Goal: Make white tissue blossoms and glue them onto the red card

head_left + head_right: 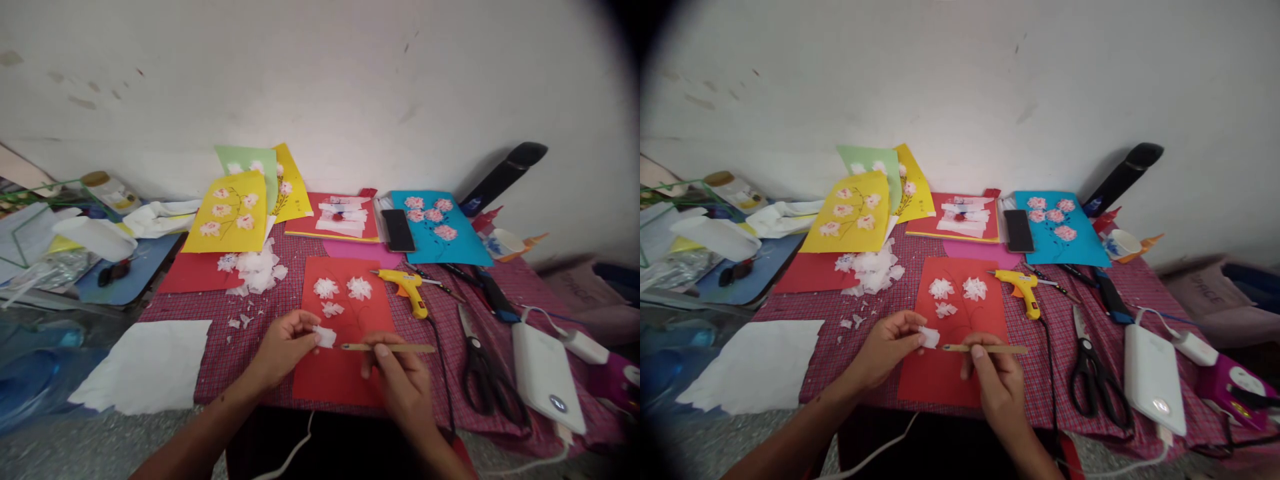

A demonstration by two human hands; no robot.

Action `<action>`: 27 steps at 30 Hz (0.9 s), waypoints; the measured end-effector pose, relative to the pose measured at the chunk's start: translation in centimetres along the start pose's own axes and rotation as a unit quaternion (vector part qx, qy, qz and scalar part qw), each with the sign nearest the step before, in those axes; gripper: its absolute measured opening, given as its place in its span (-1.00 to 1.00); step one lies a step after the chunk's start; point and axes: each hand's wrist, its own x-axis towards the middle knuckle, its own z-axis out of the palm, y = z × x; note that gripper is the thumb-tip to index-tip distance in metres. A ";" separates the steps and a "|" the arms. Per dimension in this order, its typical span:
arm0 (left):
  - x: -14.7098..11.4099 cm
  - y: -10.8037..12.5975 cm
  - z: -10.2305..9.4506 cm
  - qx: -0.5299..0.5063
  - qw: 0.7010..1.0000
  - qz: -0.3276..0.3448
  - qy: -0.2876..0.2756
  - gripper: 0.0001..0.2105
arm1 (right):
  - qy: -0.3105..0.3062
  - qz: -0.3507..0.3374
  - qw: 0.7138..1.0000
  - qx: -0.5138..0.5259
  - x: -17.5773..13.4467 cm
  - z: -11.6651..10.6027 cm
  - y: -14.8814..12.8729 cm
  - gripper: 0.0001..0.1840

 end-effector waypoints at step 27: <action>-1.6 1.1 -2.6 0.338 0.918 0.208 0.026 -0.57 | -0.115 0.171 0.970 -0.125 2.4 1.4 -0.3 -0.73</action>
